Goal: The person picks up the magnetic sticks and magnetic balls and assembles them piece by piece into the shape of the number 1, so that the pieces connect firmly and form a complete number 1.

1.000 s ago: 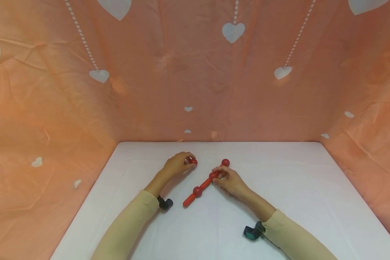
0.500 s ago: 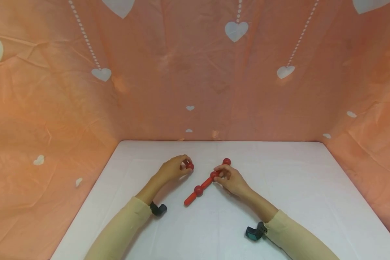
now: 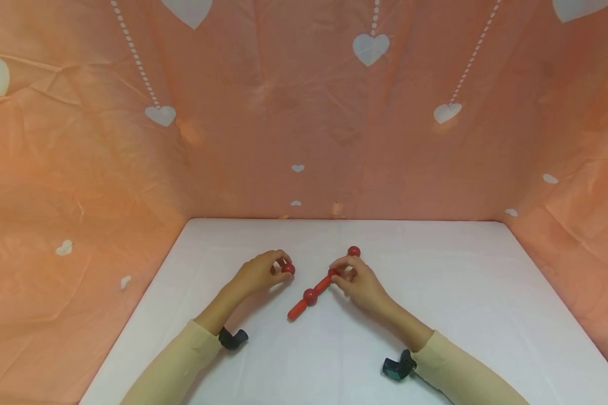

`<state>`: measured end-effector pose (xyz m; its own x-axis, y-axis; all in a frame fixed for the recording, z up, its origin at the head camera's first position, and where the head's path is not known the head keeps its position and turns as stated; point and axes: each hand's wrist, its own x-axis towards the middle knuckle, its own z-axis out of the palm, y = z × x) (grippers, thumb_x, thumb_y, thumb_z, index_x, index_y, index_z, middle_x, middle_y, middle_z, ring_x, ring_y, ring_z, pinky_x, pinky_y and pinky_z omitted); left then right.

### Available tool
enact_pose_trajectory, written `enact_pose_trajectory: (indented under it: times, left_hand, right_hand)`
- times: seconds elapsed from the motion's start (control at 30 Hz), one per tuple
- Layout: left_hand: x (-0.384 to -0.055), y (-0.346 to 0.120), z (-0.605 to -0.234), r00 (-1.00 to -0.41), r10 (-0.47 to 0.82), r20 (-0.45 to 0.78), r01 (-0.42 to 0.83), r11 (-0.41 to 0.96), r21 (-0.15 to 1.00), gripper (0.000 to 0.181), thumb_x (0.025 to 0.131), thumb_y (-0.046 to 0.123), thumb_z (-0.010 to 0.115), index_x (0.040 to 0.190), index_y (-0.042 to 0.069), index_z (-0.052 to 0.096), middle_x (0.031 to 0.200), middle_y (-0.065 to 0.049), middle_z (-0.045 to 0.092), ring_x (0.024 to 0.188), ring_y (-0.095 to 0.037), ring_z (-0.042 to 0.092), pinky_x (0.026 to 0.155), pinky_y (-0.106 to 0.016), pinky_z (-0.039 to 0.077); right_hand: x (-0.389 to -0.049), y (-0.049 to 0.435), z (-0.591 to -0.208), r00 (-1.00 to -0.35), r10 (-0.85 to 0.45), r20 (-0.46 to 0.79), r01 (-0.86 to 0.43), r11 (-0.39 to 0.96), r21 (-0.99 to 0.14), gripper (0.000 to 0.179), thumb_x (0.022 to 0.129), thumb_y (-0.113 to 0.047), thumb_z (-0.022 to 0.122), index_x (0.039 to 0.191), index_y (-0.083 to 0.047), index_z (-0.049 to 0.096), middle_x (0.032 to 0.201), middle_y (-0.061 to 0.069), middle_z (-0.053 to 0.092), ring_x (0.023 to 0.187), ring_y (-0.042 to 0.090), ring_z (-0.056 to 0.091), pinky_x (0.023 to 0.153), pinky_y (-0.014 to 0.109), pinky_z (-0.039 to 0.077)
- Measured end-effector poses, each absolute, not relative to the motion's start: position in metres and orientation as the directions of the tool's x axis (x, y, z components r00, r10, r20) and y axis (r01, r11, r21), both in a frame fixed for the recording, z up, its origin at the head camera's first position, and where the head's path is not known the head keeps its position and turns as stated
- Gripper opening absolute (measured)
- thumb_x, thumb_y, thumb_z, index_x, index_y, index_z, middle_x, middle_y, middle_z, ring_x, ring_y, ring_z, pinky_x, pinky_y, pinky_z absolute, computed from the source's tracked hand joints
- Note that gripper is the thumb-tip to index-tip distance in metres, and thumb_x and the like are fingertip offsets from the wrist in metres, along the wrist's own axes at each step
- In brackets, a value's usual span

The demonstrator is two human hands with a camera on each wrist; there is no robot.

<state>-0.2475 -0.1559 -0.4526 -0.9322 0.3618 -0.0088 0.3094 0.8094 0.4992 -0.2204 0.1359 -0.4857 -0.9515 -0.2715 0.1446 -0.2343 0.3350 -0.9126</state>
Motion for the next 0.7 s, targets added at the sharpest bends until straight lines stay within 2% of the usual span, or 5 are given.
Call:
enact_pose_trajectory:
  times: [0.3,0.47,0.7]
  left_hand:
    - [-0.231,-0.165,-0.449,-0.926,0.377,0.003,0.326,0.797,0.508,0.032,0.094,0.023,0.085,0.123,0.018,0.071,0.11,0.0,0.072,0.09,-0.015,0.064,0.076,-0.033,0.056]
    - [-0.221,-0.169,-0.446,-0.925,0.38,-0.008,0.322,0.795,0.513,0.032,0.094,0.023,0.085,0.123,0.021,0.071,0.108,0.003,0.072,0.089,-0.013,0.064,0.076,-0.033,0.056]
    - [-0.21,-0.174,-0.445,-0.917,0.399,0.001,0.346,0.794,0.5,0.032,0.094,0.022,0.085,0.123,0.018,0.071,0.107,0.001,0.072,0.088,-0.013,0.064,0.071,-0.03,0.055]
  right_hand:
    - [-0.216,0.13,-0.485,-0.919,-0.351,0.18,-0.323,0.407,-0.854,0.03,0.096,-0.006,0.081,0.122,-0.018,0.072,0.105,0.002,0.064,0.078,0.017,0.057,0.066,0.023,0.051]
    - [-0.214,0.126,-0.485,-0.884,-0.425,0.196,-0.379,0.406,-0.832,0.029,0.096,-0.009,0.081,0.123,-0.015,0.073,0.113,0.004,0.066,0.08,0.016,0.057,0.068,0.023,0.052]
    - [-0.214,0.122,-0.486,-0.833,-0.526,0.171,-0.422,0.405,-0.811,0.032,0.097,-0.015,0.082,0.128,-0.017,0.073,0.123,-0.002,0.068,0.081,0.016,0.059,0.072,0.024,0.052]
